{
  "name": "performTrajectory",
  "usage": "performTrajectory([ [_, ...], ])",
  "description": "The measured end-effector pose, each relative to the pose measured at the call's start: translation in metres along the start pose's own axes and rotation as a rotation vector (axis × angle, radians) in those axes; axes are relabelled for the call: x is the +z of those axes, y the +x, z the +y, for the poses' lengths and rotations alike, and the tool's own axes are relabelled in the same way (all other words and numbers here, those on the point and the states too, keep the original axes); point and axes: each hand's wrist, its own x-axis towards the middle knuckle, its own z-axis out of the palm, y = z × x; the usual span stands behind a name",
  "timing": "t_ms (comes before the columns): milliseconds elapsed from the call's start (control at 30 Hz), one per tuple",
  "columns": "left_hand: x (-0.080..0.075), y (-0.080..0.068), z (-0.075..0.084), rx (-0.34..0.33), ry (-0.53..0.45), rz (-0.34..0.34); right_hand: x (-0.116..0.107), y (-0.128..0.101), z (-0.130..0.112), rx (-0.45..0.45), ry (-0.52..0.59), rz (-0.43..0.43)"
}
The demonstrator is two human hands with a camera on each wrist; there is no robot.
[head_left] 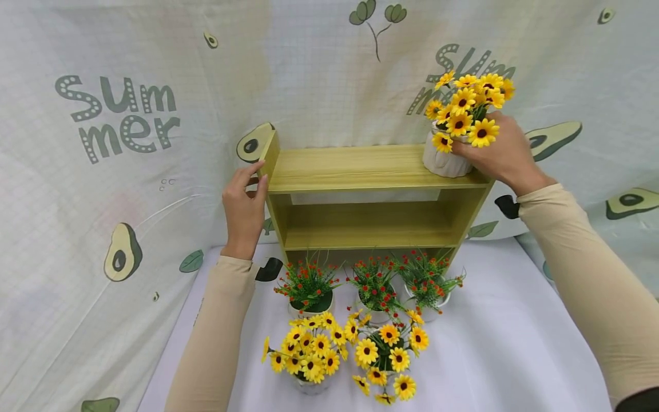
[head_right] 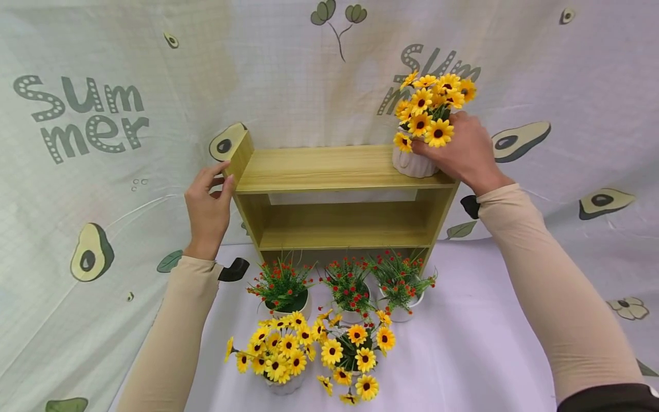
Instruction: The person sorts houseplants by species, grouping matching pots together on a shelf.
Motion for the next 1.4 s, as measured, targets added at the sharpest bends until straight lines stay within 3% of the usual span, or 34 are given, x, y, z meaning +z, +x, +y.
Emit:
performTrajectory([
  [233, -0.001, -0.002, -0.001, -0.007, 0.011, 0.001, 0.005, -0.008, -0.002, -0.015, -0.091, 0.063],
  [500, -0.001, -0.004, -0.001, -0.01, 0.015, 0.004, 0.007, -0.04, 0.0, -0.125, -0.318, 0.14],
  [800, 0.0, -0.004, 0.0, -0.007, 0.023, 0.008, 0.018, -0.102, 0.011, -0.214, -0.172, 0.335],
  [1000, 0.002, -0.001, 0.001, 0.001, 0.026, 0.009, 0.037, -0.148, 0.019, -0.272, -0.13, 0.434],
  [1200, 0.003, 0.002, 0.002, 0.005, 0.021, 0.021, 0.062, -0.198, 0.026, -0.318, -0.079, 0.407],
  [1400, 0.003, 0.001, 0.002, -0.001, 0.026, 0.023, 0.086, -0.246, 0.031, -0.307, -0.043, 0.3],
])
